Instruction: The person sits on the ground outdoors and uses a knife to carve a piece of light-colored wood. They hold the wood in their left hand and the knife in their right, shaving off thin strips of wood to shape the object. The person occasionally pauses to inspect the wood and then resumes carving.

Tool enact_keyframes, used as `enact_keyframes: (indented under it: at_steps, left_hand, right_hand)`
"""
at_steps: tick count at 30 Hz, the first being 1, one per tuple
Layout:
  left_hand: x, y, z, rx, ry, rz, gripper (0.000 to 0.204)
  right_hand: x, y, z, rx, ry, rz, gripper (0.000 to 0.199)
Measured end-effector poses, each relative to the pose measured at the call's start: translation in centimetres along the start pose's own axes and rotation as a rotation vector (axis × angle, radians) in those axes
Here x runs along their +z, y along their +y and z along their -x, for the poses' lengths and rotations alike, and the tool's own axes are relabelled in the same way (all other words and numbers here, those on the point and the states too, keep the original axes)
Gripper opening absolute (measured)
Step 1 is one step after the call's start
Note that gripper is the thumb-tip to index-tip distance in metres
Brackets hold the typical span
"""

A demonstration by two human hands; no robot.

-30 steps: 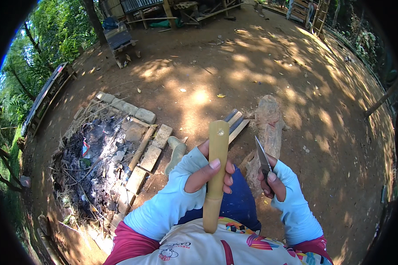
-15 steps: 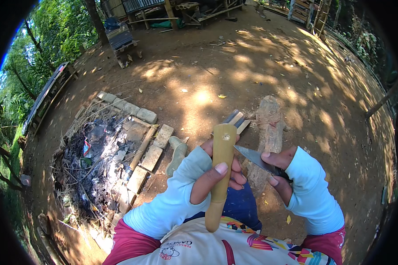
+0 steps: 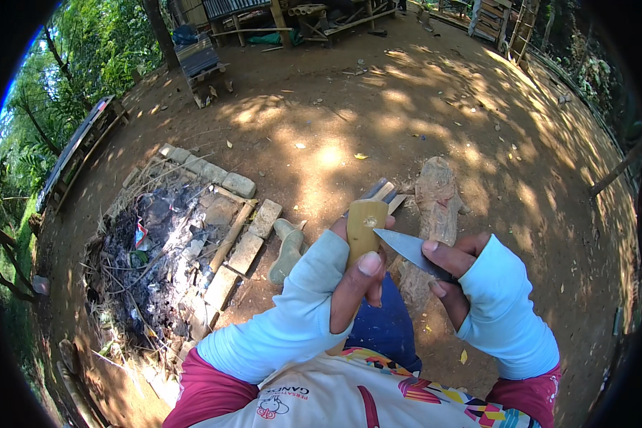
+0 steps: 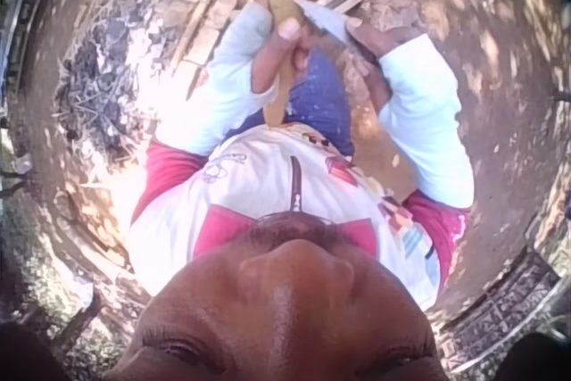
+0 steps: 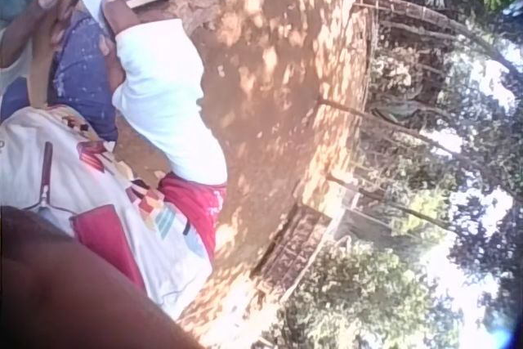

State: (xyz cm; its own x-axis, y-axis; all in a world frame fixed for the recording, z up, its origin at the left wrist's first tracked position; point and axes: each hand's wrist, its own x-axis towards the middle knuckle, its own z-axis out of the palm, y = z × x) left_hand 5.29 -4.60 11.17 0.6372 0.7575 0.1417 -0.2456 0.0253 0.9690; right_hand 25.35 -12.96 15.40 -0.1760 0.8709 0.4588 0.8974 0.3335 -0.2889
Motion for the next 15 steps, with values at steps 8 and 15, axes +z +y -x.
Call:
enact_keyframes:
  at_steps: [8, 15]
  left_hand:
    - [0.1, -0.8, -0.3, 0.062, 0.082, -0.138, 0.039]
    - [0.0, -1.4, -0.6, 0.075, 0.11, -0.183, 0.042]
  right_hand:
    - [0.1, -0.4, 0.1, -0.001, 0.005, 0.03, 0.042]
    - [0.3, -0.4, 0.2, -0.001, -0.006, -0.014, 0.044]
